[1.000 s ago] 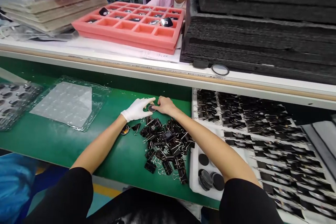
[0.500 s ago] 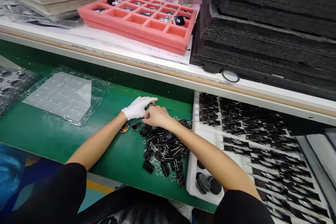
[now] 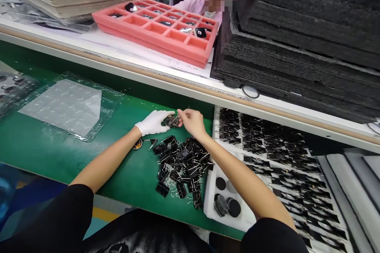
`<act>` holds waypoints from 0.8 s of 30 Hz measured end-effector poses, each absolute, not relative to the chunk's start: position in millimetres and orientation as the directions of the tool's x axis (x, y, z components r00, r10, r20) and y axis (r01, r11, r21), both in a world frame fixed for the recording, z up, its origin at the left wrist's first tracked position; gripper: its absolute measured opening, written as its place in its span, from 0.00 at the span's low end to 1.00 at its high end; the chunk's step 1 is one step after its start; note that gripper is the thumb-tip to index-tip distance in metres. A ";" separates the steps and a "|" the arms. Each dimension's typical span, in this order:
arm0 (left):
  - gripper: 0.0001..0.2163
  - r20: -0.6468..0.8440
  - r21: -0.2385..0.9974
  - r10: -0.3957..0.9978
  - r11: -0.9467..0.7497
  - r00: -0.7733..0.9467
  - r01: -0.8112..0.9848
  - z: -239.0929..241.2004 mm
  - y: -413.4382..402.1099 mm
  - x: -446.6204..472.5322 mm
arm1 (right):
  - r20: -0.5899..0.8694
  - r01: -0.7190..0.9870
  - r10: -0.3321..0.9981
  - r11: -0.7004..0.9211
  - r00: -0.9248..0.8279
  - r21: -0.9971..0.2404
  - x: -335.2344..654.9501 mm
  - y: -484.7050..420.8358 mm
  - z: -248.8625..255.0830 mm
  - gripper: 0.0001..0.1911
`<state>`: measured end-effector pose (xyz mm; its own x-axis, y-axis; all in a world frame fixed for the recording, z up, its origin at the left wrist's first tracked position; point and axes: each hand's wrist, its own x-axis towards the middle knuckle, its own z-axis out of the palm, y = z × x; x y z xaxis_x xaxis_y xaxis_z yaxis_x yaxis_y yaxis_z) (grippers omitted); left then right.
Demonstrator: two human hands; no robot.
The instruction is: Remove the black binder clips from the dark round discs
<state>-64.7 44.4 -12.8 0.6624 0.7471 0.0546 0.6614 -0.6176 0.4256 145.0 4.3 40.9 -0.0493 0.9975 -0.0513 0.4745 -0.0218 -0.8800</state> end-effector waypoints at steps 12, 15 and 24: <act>0.36 0.028 0.481 0.773 -0.567 0.634 0.669 -19.0 44.4 -66.6 | -0.381 0.872 0.924 -0.210 0.030 -0.441 156.3 14.4 46.5 0.25; 0.37 0.058 0.501 0.776 -0.567 0.628 0.654 -22.0 45.3 -66.8 | -0.416 0.920 0.908 -0.207 0.053 -0.333 154.6 23.3 55.8 0.24; 0.39 0.093 0.525 0.770 -0.577 0.632 0.626 -26.1 45.5 -67.8 | -0.192 0.818 0.947 -0.319 0.258 -0.478 115.2 52.5 18.6 0.28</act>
<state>-67.8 45.5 -26.1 0.6319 0.7695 0.0927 0.6258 -0.5771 0.5247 115.2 52.5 18.6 0.2575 0.9471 -0.1915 0.8182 -0.3192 -0.4781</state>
